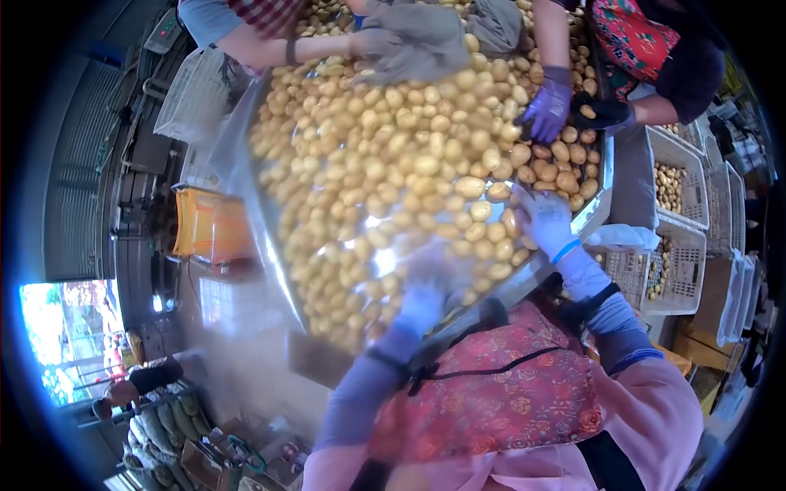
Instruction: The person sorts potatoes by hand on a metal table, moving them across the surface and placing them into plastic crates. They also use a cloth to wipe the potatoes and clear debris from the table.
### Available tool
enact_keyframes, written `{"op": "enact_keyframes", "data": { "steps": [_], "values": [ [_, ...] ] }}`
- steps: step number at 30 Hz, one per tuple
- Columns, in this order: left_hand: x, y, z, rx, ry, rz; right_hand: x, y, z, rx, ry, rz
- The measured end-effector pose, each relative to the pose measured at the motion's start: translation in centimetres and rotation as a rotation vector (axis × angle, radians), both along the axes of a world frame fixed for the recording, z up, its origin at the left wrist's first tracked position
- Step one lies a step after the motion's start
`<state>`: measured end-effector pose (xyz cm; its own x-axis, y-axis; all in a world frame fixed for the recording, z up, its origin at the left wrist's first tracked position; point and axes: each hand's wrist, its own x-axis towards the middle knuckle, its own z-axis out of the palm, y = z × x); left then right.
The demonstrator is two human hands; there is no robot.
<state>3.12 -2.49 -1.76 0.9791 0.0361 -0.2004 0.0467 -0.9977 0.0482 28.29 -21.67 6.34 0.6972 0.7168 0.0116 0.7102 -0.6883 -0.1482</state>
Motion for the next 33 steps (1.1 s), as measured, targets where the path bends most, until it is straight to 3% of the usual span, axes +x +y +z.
{"op": "enact_keyframes", "data": {
  "steps": [1, 2, 4, 6, 9, 10, 12, 13, 14, 16, 17, 18, 19, 20, 21, 22, 23, 25, 29, 30, 32, 33],
  "values": [
    [-1.3, 1.0, 0.3, -0.265, -0.055, -0.124, 0.8, 0.7, 0.0, -0.078, 0.096, -0.028],
    [-0.2, 2.3, 2.9, -0.24, 0.109, 0.095, 1.8, 0.8, -1.5, 0.035, 0.069, 0.04],
    [-1.2, 4.2, 3.9, -0.019, -0.271, 0.235, 3.6, 1.1, -2.7, 0.069, 0.243, 0.048],
    [1.2, 4.9, 3.1, -0.004, -0.236, 0.37, 4.0, 1.8, -1.9, 0.134, 0.313, 0.07],
    [3.1, 4.1, 3.5, -0.065, -0.343, 0.323, 4.5, 0.8, -4.0, 0.607, 0.768, -0.24],
    [3.1, 3.8, 4.1, -0.123, -0.392, 0.271, 4.6, -0.7, -3.0, 0.938, 1.071, -0.12],
    [1.1, 5.4, 5.2, -0.062, -0.282, 0.13, 3.9, -6.0, 2.4, 0.674, 1.232, -0.108],
    [0.3, 6.3, 6.2, -0.026, -0.23, 0.067, 2.2, -10.2, 5.3, 0.52, 1.339, -0.224],
    [2.7, 6.9, 12.6, -0.19, 0.309, 0.395, 1.4, -14.1, 7.2, 0.284, 1.368, -0.19],
    [-2.7, 11.9, 3.5, 0.072, -0.165, 0.628, 0.9, -21.7, 9.0, -0.443, 1.083, -0.003],
    [-4.8, 13.2, 0.2, 0.204, -0.403, 0.74, 0.8, -22.8, 9.6, -0.643, 0.934, 0.027],
    [-3.8, 11.8, 1.5, -0.072, -0.396, 0.784, 0.4, -19.6, 12.1, -0.556, 1.021, -0.354],
    [-1.0, 10.2, 2.7, -0.157, -0.304, 0.769, 0.7, -18.9, 10.5, -0.296, 1.021, -0.487],
    [1.7, 8.6, 3.9, -0.241, -0.21, 0.756, 1.0, -18.3, 9.0, -0.026, 1.013, -0.578],
    [3.1, 7.2, -0.5, -0.189, -0.317, 0.597, 1.9, -19.8, 4.8, 0.387, 0.913, -0.407],
    [4.4, 5.9, -4.9, -0.119, -0.421, 0.438, 1.8, -15.9, 5.2, 0.354, 0.769, -0.245],
    [6.1, 1.2, 2.2, 0.379, 0.091, 0.293, 1.3, -10.5, 6.1, 0.32, 0.621, -0.089],
    [4.0, -0.8, 7.2, -0.041, -0.53, 0.125, 0.5, -5.6, 4.7, 0.132, 0.147, 0.319],
    [-5.3, 4.2, 4.6, -0.322, -0.057, 0.207, -2.8, -0.7, -1.1, -0.025, 0.09, 0.504],
    [-7.0, 5.8, 4.5, -0.183, -0.094, 0.227, -2.9, 1.1, -1.3, 0.013, 0.281, 0.507],
    [-9.9, 8.1, 4.6, 0.088, -0.152, 0.266, -4.3, 4.3, -1.2, 0.003, 0.283, 0.594],
    [-9.8, 7.8, 4.0, 0.107, -0.172, 0.378, -5.0, 5.7, -1.0, -0.002, 0.281, 0.638]
  ]
}}
